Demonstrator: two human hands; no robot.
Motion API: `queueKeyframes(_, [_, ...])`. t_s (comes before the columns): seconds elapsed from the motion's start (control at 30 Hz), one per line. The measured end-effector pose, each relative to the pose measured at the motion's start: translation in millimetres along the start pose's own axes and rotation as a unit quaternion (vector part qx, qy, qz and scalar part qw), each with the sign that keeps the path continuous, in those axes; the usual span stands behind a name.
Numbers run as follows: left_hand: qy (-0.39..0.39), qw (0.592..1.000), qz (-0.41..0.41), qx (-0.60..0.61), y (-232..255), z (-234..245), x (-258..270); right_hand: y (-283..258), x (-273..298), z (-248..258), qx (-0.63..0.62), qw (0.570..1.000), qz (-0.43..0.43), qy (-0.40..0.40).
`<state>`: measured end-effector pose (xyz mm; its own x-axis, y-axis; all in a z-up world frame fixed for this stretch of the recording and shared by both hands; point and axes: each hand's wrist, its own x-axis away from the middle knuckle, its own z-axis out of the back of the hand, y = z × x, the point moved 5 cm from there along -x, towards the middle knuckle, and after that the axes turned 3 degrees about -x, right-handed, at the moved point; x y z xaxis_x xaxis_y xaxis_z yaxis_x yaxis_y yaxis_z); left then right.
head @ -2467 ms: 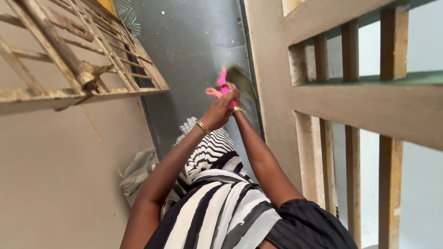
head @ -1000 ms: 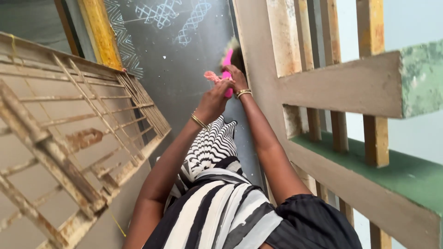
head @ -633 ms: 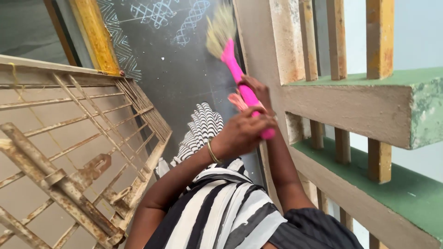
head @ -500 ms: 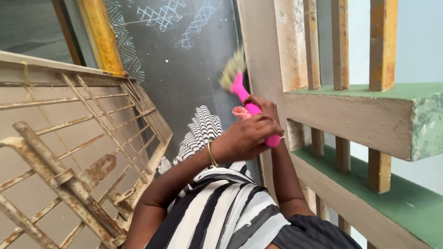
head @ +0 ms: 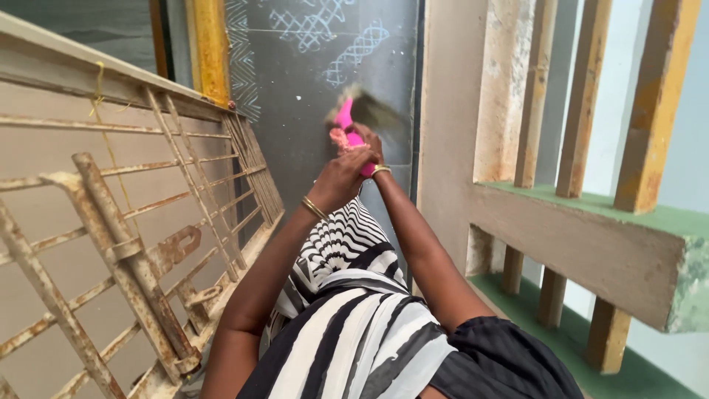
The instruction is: The recorder is sweeping dust and debris into a dustpan and cleaning a ledge area.
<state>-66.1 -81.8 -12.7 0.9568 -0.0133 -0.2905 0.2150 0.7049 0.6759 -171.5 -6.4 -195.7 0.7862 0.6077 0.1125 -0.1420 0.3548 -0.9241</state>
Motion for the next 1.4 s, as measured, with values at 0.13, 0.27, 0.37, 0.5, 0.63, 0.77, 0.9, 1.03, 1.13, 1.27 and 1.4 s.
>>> queueKeyframes(0.13, [0.013,0.997,0.075,0.026,25.3,9.8,-12.7,-25.9,-22.8,23.4,0.114,0.993,0.041,0.000])
queueKeyframes(0.27, [0.018,0.998,0.034,0.039,75.3,20.7,-38.2,-84.5,-15.3,78.3,0.121,0.975,0.173,0.077])
queueKeyframes(0.37, [0.111,0.993,-0.018,0.041,111.7,41.9,-66.5,-139.6,-19.7,115.6,0.089,0.982,0.160,0.053])
queueKeyframes(0.5, [0.193,0.980,0.025,0.046,128.9,60.0,-103.7,-162.0,-52.5,146.6,0.087,0.986,0.133,-0.056])
queueKeyframes(0.63, [0.270,0.960,0.075,0.031,150.2,70.7,-124.1,-191.1,-65.5,148.4,0.144,0.951,0.190,-0.198])
queueKeyframes(0.77, [0.316,0.939,0.135,0.005,177.6,70.5,-128.2,-210.6,-49.9,124.7,0.161,0.874,0.196,-0.414])
queueKeyframes(0.9, [0.360,0.899,0.240,-0.063,178.0,55.6,-124.0,-225.1,-13.0,93.5,0.065,0.809,0.193,-0.551])
queueKeyframes(1.03, [0.357,0.870,0.333,-0.067,116.1,4.7,-97.9,-239.1,50.1,56.0,0.021,0.779,0.193,-0.596])
queueKeyframes(1.13, [0.363,0.859,0.354,-0.073,75.6,-27.5,-71.8,-149.9,24.9,13.2,-0.102,0.812,0.086,-0.569])
queueKeyframes(1.27, [0.289,0.874,0.391,0.013,44.2,-78.2,-58.2,171.8,-20.8,37.2,-0.262,0.826,-0.069,-0.495])
queueKeyframes(1.4, [0.211,0.904,0.373,0.013,33.2,-117.1,-83.6,56.8,-72.1,74.5,0.049,0.856,0.165,-0.488])
